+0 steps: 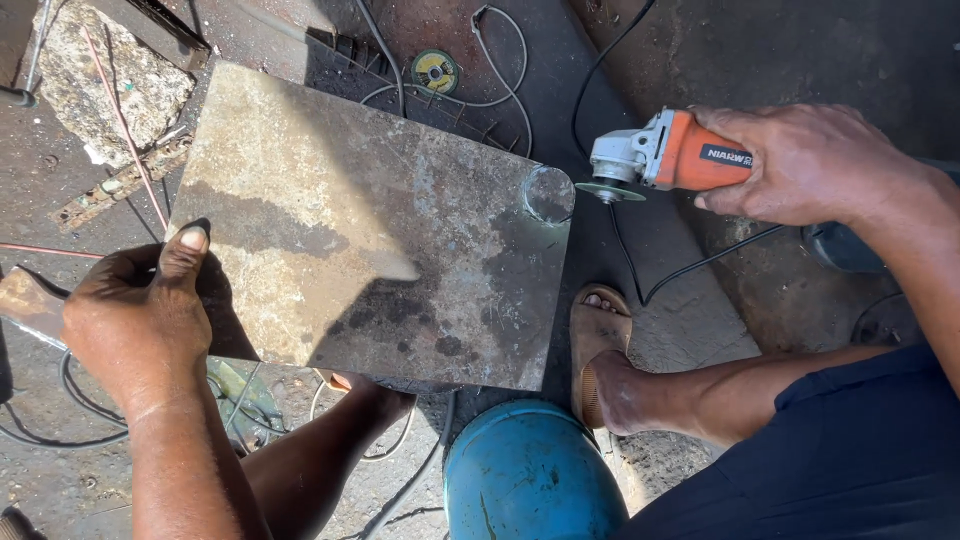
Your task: Using a handheld angle grinder to cut or grind the edge of a metal plate while holding it by hand.
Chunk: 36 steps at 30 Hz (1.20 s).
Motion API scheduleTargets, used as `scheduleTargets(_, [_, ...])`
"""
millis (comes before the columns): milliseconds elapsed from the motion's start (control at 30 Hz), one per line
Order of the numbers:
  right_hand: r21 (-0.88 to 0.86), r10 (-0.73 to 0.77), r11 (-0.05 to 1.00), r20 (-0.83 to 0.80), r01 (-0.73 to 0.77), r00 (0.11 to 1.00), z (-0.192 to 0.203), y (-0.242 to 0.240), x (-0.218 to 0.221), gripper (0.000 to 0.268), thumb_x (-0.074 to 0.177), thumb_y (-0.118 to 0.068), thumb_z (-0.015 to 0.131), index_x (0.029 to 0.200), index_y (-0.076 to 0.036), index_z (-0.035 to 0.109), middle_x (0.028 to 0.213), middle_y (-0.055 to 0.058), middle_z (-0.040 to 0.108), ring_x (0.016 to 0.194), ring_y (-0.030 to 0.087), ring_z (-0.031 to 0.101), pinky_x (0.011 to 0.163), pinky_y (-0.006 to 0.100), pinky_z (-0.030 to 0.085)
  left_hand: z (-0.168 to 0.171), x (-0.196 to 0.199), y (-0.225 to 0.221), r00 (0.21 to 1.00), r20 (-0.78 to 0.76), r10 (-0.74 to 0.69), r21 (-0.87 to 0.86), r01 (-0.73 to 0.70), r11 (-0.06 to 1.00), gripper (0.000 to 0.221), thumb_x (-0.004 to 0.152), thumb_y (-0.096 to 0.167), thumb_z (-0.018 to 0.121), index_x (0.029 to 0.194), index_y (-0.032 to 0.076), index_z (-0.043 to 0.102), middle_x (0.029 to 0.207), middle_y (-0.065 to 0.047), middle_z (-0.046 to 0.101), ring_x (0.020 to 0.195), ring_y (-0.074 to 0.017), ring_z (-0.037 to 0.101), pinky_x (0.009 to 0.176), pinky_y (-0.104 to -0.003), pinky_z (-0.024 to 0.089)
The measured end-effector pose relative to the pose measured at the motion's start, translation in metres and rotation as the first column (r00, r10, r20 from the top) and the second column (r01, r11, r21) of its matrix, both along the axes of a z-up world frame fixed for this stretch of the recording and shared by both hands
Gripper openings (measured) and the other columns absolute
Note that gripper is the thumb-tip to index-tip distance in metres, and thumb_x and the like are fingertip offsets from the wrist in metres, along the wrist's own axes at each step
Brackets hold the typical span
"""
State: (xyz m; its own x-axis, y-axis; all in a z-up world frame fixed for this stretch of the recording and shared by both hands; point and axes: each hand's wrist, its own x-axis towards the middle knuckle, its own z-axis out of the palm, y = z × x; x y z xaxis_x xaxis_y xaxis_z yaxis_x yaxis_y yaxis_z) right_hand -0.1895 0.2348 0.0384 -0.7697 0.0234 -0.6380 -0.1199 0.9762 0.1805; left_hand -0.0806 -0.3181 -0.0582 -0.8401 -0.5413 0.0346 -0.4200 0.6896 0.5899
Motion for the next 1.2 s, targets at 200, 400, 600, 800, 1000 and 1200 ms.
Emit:
scheduleTargets(200, [-0.014,0.100,0.995,0.069,-0.099,0.993,-0.006,-0.006,0.000,0.113,0.078,-0.055,0.081,0.167,-0.037,0.014,0.157,0.001,0.043,0.138,0.046,0.050,0.114,0.072,0.049,0.016,-0.052,-0.019,0.987,0.089,-0.132,-0.192,0.148,0.970,0.041,0.104,0.056,0.096,0.109,0.017,0.086,0.090,-0.011,0.080,0.080,-0.0277,0.075,0.069,-0.042,0.054])
scheduleTargets(400, [-0.025,0.118,0.993,0.125,-0.116,0.985,-0.001,-0.024,0.000,0.108,0.081,-0.055,0.078,0.165,-0.041,0.012,0.168,-0.013,0.024,0.145,0.041,0.043,0.122,0.070,0.040,0.032,-0.070,-0.022,0.978,0.190,-0.090,-0.263,0.139,0.955,0.050,0.104,0.072,0.095,0.109,0.023,0.086,0.088,-0.012,0.079,0.082,-0.0318,0.075,0.063,-0.049,0.055])
scheduleTargets(600, [-0.010,0.180,0.984,0.124,-0.180,0.976,-0.003,-0.033,-0.001,0.108,0.080,-0.051,0.080,0.167,-0.040,0.016,0.157,-0.007,0.045,0.124,0.041,0.064,0.104,0.065,0.058,0.081,-0.078,0.018,0.979,0.139,-0.147,0.246,0.110,0.963,0.034,0.116,0.031,0.089,0.099,0.011,0.067,0.077,-0.001,0.069,0.057,-0.0087,0.064,0.033,-0.034,0.047])
scheduleTargets(800, [-0.065,0.201,0.979,0.122,-0.195,0.972,-0.015,-0.029,-0.004,0.106,0.081,-0.054,0.078,0.166,-0.039,0.016,0.162,-0.004,0.037,0.135,0.041,0.053,0.114,0.069,0.049,0.061,-0.088,0.010,0.988,0.065,-0.140,0.430,0.099,0.897,0.032,0.116,0.023,0.085,0.105,0.009,0.058,0.080,-0.006,0.067,0.061,-0.0089,0.065,0.034,-0.034,0.049])
scheduleTargets(1000, [-0.003,0.207,0.978,0.153,-0.210,0.966,-0.011,-0.041,-0.006,0.106,0.081,-0.059,0.076,0.166,-0.041,0.014,0.159,-0.004,0.041,0.130,0.042,0.058,0.107,0.067,0.054,0.065,-0.094,0.012,0.975,0.144,-0.169,0.357,0.108,0.928,0.040,0.120,0.028,0.084,0.093,0.010,0.060,0.069,-0.006,0.061,0.045,-0.0135,0.052,0.027,-0.036,0.040])
scheduleTargets(1200, [-0.006,0.216,0.976,0.154,-0.218,0.964,-0.009,-0.045,-0.005,0.107,0.080,-0.057,0.078,0.166,-0.041,0.016,0.161,-0.006,0.038,0.132,0.042,0.057,0.112,0.067,0.052,0.058,-0.094,0.013,0.994,0.085,-0.067,0.447,0.022,0.894,0.035,0.114,0.031,0.090,0.103,0.015,0.061,0.077,0.001,0.064,0.063,-0.0020,0.066,0.042,-0.022,0.051])
